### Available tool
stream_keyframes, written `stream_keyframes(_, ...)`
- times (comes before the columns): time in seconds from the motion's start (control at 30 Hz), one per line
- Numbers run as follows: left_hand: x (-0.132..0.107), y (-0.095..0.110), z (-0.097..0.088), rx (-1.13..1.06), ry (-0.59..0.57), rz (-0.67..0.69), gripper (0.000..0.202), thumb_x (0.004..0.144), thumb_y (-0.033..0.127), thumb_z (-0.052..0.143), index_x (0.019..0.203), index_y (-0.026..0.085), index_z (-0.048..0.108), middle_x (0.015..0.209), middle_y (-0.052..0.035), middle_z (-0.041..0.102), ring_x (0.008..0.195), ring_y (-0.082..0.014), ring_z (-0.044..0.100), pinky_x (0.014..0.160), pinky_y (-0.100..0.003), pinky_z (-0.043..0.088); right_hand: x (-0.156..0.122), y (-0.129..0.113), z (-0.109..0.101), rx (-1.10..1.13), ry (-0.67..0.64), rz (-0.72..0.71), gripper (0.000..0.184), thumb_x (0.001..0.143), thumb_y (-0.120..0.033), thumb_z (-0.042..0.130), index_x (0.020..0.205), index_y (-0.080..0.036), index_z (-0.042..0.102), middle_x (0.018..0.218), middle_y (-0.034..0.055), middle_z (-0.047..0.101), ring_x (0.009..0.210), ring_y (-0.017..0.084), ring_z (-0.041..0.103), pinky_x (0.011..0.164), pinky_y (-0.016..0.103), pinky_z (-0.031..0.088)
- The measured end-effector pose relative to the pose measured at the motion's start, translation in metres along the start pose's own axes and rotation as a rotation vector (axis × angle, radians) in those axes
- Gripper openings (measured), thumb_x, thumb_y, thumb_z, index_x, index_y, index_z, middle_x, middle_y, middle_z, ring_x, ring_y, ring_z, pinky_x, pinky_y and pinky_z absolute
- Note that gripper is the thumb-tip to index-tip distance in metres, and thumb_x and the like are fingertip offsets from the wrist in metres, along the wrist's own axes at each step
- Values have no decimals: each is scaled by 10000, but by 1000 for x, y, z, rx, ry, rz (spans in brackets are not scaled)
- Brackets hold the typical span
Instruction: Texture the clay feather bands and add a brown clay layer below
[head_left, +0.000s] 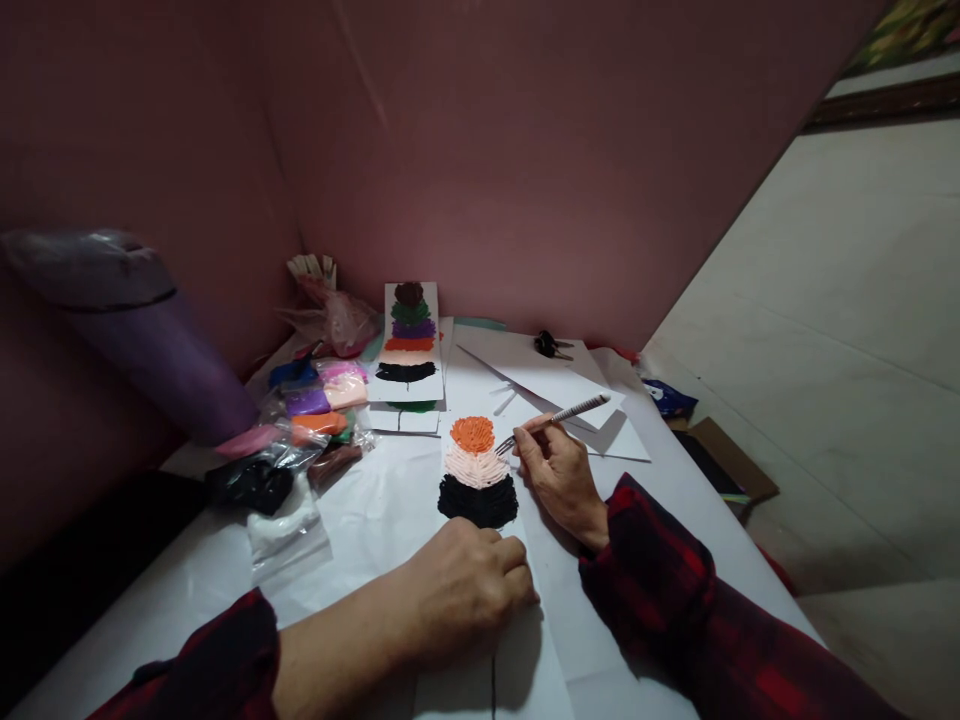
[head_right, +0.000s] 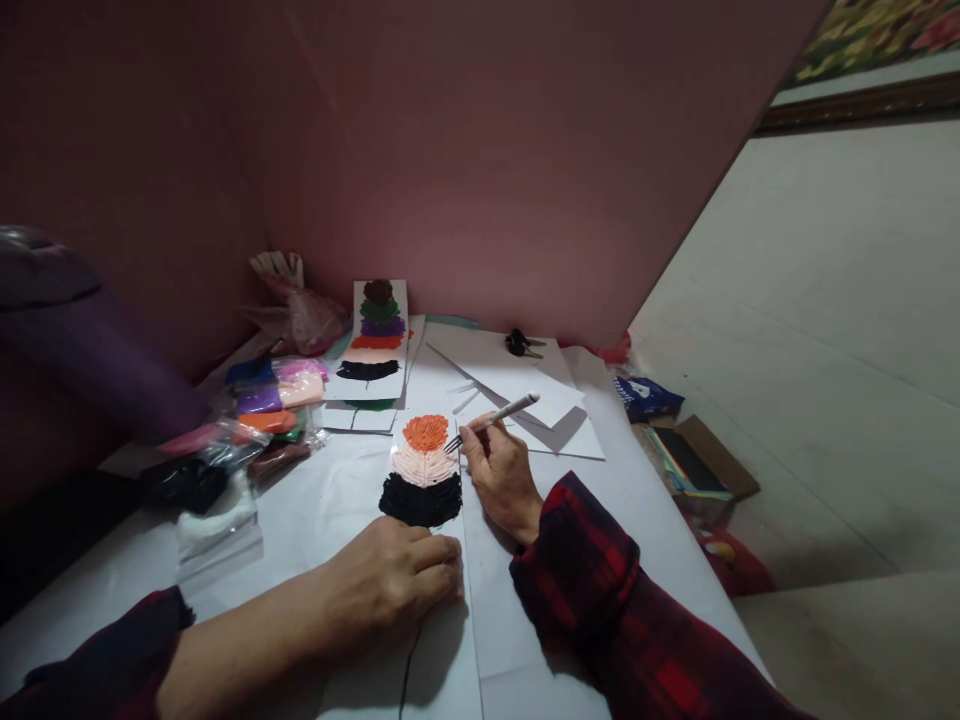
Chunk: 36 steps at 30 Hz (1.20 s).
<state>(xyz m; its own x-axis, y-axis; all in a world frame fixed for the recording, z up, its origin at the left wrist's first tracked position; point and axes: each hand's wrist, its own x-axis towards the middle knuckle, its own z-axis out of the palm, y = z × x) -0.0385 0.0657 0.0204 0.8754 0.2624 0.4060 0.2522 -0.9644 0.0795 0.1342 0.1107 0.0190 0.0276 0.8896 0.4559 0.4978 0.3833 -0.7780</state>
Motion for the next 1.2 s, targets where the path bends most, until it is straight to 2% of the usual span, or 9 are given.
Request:
stream_keyframes(0.27, 0, -1, 0, -28, -13, -36, 261, 951, 217, 497, 731, 147, 617, 679, -19, 639, 539, -130, 568, 477, -281, 395, -1, 6, 0, -14, -51, -8, 141, 959, -325, 470, 881, -208, 483, 618, -22, 577, 471, 123, 552, 456, 228, 441)
stream_keyframes(0.8, 0, -1, 0, -25, 59, -29, 280, 938, 208, 497, 692, 140, 611, 649, -17, 637, 525, -128, 571, 461, -276, 398, 0, -2, -2, -88, -105, -26, 165, 959, -308, 438, 842, -202, 485, 606, -22, 541, 502, 132, 512, 500, 255, 425)
stream_keyframes(1.2, 1, -1, 0, -22, 63, -30, 295, 949, 205, 486, 688, 139, 607, 638, -19, 639, 525, -130, 589, 474, -268, 417, 2, -2, -1, -121, -137, -5, 176, 954, -310, 436, 821, -205, 483, 597, -22, 546, 499, 138, 522, 514, 254, 421)
